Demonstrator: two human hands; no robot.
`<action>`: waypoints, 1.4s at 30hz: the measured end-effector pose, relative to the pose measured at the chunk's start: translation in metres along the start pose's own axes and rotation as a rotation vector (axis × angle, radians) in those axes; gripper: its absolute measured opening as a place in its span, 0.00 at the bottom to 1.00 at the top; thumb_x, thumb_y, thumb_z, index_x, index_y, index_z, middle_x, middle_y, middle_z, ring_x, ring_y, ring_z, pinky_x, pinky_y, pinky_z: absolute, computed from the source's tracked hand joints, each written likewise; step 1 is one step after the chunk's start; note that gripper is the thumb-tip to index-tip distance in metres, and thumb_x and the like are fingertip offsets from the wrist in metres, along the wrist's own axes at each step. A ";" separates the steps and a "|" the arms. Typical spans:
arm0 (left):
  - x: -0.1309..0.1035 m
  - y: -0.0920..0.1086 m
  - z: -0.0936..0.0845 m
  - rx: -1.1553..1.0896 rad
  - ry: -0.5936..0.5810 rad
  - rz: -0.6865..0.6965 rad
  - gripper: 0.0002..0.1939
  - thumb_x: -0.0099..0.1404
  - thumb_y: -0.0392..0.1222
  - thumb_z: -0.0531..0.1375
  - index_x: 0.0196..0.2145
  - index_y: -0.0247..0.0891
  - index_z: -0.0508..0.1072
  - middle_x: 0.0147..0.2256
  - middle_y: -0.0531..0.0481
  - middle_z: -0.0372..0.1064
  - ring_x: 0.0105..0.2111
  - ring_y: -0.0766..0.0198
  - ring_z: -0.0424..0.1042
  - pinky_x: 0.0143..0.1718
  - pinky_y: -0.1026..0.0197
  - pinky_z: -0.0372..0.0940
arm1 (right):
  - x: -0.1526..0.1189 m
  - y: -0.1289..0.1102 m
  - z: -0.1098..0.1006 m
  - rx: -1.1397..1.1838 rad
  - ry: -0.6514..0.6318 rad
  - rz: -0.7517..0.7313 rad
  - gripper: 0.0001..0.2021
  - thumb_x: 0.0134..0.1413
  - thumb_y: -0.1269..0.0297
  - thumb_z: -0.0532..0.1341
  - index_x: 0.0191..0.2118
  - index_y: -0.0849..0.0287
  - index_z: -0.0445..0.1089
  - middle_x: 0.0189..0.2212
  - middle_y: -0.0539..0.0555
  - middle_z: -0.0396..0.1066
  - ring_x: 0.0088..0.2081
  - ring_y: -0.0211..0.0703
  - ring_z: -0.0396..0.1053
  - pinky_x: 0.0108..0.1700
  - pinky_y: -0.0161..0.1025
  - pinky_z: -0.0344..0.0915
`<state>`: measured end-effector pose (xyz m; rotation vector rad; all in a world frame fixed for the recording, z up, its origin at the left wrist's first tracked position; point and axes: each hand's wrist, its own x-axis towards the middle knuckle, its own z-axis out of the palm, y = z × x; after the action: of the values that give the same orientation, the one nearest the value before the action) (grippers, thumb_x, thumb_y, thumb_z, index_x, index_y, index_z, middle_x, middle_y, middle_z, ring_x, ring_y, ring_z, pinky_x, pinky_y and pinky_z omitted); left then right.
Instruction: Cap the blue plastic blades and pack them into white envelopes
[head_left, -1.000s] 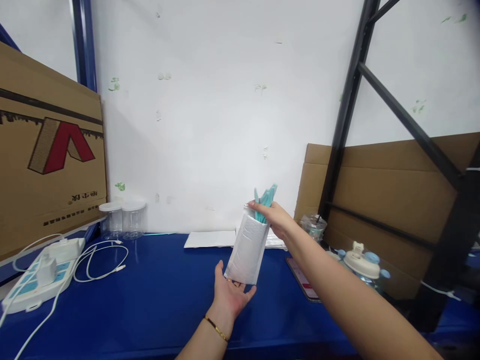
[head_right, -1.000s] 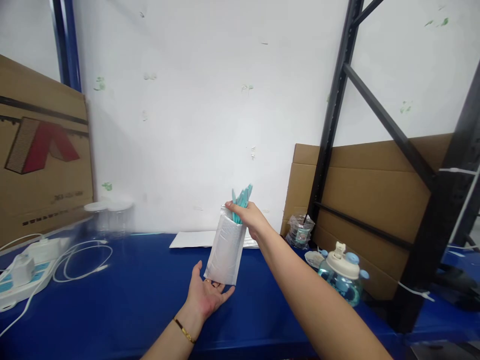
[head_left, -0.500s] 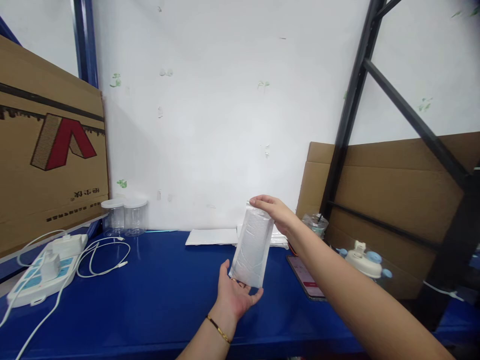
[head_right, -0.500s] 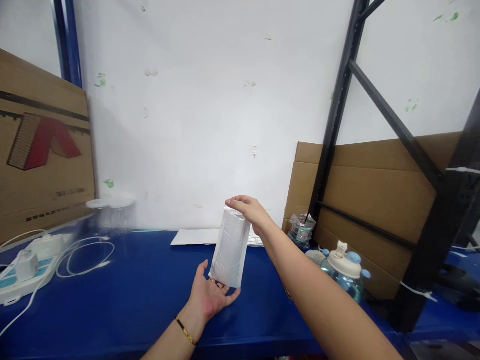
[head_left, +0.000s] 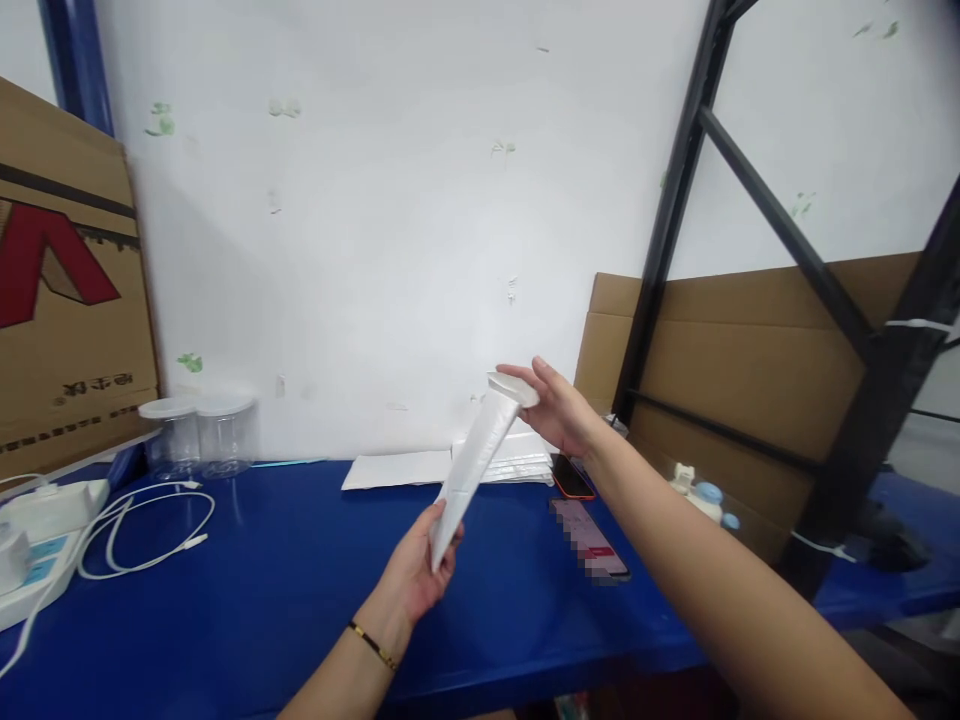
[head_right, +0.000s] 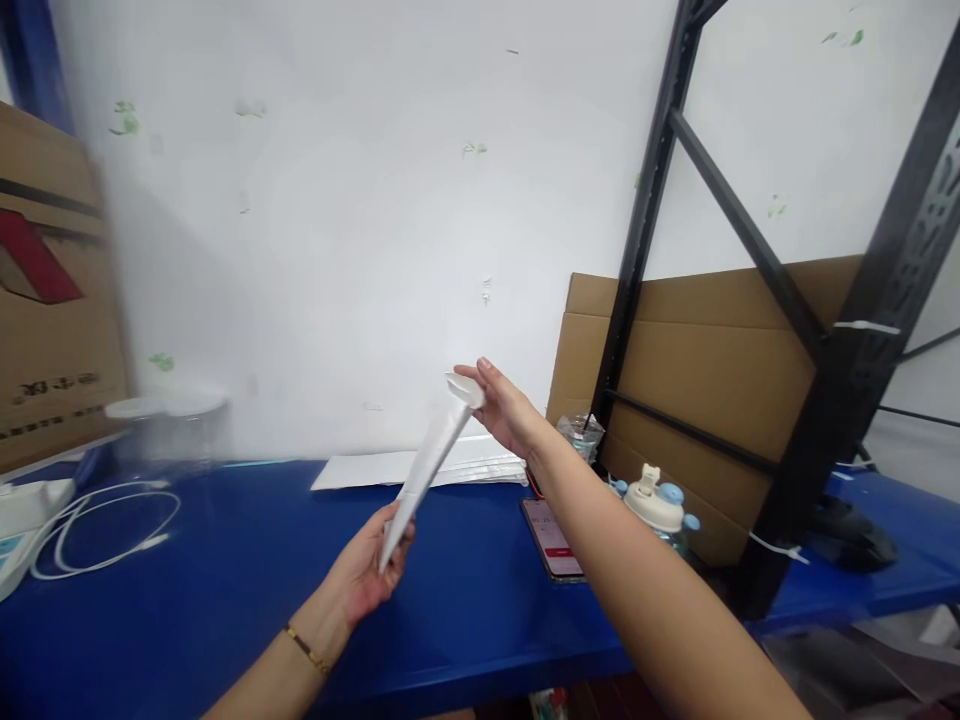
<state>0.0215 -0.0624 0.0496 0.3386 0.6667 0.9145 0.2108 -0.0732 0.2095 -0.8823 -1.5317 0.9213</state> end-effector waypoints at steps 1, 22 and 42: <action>0.000 0.006 0.000 -0.019 -0.030 -0.056 0.07 0.64 0.40 0.56 0.35 0.32 0.67 0.20 0.54 0.65 0.16 0.73 0.67 0.09 0.76 0.56 | -0.004 -0.002 0.000 -0.066 -0.054 -0.073 0.32 0.57 0.39 0.43 0.56 0.56 0.61 0.55 0.56 0.63 0.57 0.49 0.59 0.58 0.48 0.55; 0.048 0.075 -0.034 0.079 -0.114 -0.377 0.05 0.63 0.36 0.56 0.33 0.29 0.67 0.23 0.50 0.65 0.15 0.74 0.65 0.07 0.77 0.58 | 0.029 0.028 -0.021 -0.477 -0.275 -0.147 0.22 0.48 0.56 0.64 0.50 0.56 0.67 0.38 0.54 0.72 0.36 0.44 0.71 0.37 0.39 0.67; 0.076 0.127 -0.076 0.585 0.229 0.502 0.24 0.50 0.49 0.64 0.44 0.39 0.67 0.28 0.53 0.69 0.23 0.68 0.67 0.19 0.70 0.58 | 0.074 0.175 -0.111 -0.822 0.393 0.291 0.21 0.58 0.48 0.46 0.25 0.58 0.63 0.13 0.51 0.65 0.16 0.45 0.65 0.20 0.37 0.58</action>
<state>-0.0745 0.0726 0.0311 0.9642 1.0888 1.2342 0.3209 0.0781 0.0942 -1.7900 -1.4446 0.2399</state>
